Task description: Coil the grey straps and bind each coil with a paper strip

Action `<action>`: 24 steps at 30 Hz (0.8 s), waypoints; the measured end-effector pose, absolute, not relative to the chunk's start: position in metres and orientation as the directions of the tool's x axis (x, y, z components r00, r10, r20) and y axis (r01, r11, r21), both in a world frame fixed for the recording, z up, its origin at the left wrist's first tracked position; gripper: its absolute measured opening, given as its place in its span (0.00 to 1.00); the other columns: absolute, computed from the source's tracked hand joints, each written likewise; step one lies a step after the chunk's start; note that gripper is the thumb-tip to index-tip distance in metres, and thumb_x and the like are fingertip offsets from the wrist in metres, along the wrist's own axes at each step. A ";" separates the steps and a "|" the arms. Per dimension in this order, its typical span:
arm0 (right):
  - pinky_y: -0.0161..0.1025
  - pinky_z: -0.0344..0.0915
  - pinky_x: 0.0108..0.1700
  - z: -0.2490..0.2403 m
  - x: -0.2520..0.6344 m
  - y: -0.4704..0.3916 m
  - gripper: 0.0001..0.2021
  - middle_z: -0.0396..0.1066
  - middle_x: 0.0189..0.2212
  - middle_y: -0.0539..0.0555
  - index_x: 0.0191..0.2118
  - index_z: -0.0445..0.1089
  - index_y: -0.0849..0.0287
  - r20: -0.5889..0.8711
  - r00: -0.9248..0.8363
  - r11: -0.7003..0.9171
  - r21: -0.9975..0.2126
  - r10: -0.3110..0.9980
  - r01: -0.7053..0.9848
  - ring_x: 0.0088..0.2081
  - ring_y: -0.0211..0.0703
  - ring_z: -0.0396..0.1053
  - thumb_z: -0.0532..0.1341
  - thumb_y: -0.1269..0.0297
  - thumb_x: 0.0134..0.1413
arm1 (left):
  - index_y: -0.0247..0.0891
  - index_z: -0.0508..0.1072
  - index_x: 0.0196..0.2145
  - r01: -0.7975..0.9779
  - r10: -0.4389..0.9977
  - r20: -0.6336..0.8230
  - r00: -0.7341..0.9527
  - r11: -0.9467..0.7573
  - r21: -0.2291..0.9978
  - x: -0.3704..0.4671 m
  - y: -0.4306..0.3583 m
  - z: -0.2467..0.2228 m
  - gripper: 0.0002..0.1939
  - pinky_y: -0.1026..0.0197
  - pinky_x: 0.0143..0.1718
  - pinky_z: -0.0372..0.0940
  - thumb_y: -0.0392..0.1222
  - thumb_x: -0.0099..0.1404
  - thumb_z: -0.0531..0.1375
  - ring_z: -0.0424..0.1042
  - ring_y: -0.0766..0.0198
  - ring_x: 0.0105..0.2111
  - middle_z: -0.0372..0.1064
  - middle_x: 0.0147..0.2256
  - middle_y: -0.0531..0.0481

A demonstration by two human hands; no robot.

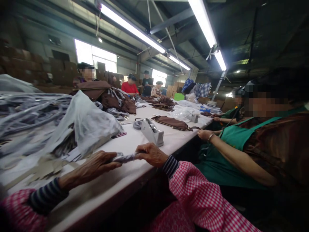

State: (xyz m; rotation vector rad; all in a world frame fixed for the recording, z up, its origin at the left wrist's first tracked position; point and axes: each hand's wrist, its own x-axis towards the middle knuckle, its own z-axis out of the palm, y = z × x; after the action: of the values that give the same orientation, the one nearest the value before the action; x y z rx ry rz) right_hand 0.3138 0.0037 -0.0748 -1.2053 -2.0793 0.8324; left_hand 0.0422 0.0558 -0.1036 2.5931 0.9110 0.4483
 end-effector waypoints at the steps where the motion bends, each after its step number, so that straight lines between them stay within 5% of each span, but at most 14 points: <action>1: 0.34 0.60 0.35 -0.072 0.314 0.004 0.08 0.70 0.26 0.49 0.34 0.78 0.62 0.188 -0.426 0.411 -0.745 0.885 0.526 0.30 0.37 0.65 0.66 0.62 0.60 | 0.38 0.70 0.29 0.519 0.647 0.185 0.740 -0.723 0.456 0.042 0.056 -0.103 0.28 0.61 0.28 0.49 0.66 0.71 0.52 0.61 0.64 0.24 0.61 0.24 0.55; 6: 0.34 0.61 0.31 -0.068 0.315 0.008 0.13 0.69 0.25 0.49 0.35 0.78 0.63 0.141 -0.452 0.354 -0.829 0.881 0.432 0.26 0.37 0.64 0.68 0.56 0.58 | 0.38 0.72 0.29 0.435 0.654 0.154 0.741 -0.642 0.631 0.040 0.044 -0.096 0.25 0.63 0.26 0.52 0.64 0.68 0.58 0.60 0.65 0.24 0.61 0.24 0.56; 10: 0.38 0.67 0.41 -0.072 0.315 0.007 0.16 0.75 0.31 0.53 0.36 0.79 0.64 0.173 -0.510 0.371 -0.873 0.843 0.316 0.35 0.42 0.70 0.70 0.53 0.57 | 0.38 0.74 0.30 0.362 0.618 0.068 0.783 -0.542 0.758 0.038 0.030 -0.089 0.23 0.64 0.25 0.56 0.63 0.66 0.60 0.63 0.64 0.25 0.63 0.24 0.55; 14: 0.38 0.67 0.44 -0.081 0.314 0.004 0.20 0.76 0.35 0.52 0.53 0.77 0.60 0.169 -0.555 0.403 -0.853 0.815 0.333 0.38 0.43 0.72 0.68 0.53 0.62 | 0.38 0.76 0.32 0.352 0.537 0.015 0.843 -0.573 0.740 0.036 0.031 -0.082 0.19 0.63 0.27 0.58 0.58 0.65 0.62 0.66 0.62 0.27 0.67 0.26 0.54; 16: 0.38 0.66 0.45 -0.088 0.312 0.005 0.21 0.76 0.37 0.52 0.61 0.72 0.55 0.203 -0.586 0.534 -0.703 0.784 0.470 0.39 0.42 0.73 0.65 0.54 0.66 | 0.38 0.75 0.31 0.384 0.516 0.027 0.856 -0.670 0.635 0.036 0.037 -0.079 0.14 0.63 0.31 0.59 0.52 0.64 0.64 0.68 0.60 0.31 0.69 0.28 0.53; 19: 0.38 0.63 0.44 -0.103 0.308 0.011 0.20 0.77 0.37 0.53 0.64 0.69 0.53 0.289 -0.649 0.708 -0.214 0.704 0.673 0.39 0.43 0.72 0.61 0.57 0.71 | 0.39 0.74 0.30 0.372 0.431 0.053 0.901 -0.829 0.418 0.039 0.049 -0.077 0.06 0.61 0.35 0.59 0.42 0.64 0.64 0.70 0.59 0.33 0.71 0.30 0.52; 21: 0.38 0.60 0.39 -0.112 0.307 0.016 0.19 0.76 0.35 0.53 0.66 0.66 0.54 0.289 -0.729 0.741 0.087 0.621 0.666 0.37 0.43 0.70 0.56 0.61 0.74 | 0.39 0.74 0.31 0.319 0.358 0.081 0.930 -0.897 0.306 0.043 0.054 -0.076 0.02 0.60 0.36 0.59 0.37 0.63 0.63 0.71 0.59 0.33 0.72 0.31 0.51; 24: 0.40 0.58 0.34 -0.122 0.309 0.021 0.20 0.75 0.36 0.53 0.68 0.60 0.57 0.242 -0.821 0.766 0.298 0.517 0.570 0.36 0.44 0.69 0.51 0.69 0.75 | 0.40 0.75 0.34 0.280 0.299 0.050 0.953 -0.931 0.235 0.050 0.059 -0.074 0.05 0.60 0.35 0.59 0.32 0.60 0.63 0.72 0.59 0.32 0.74 0.31 0.50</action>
State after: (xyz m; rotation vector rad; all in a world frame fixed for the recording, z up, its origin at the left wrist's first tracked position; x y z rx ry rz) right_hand 0.3087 0.0215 -0.1221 -0.8713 -2.8141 -0.5453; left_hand 0.0505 0.0587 -0.0742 2.8796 0.4330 0.1244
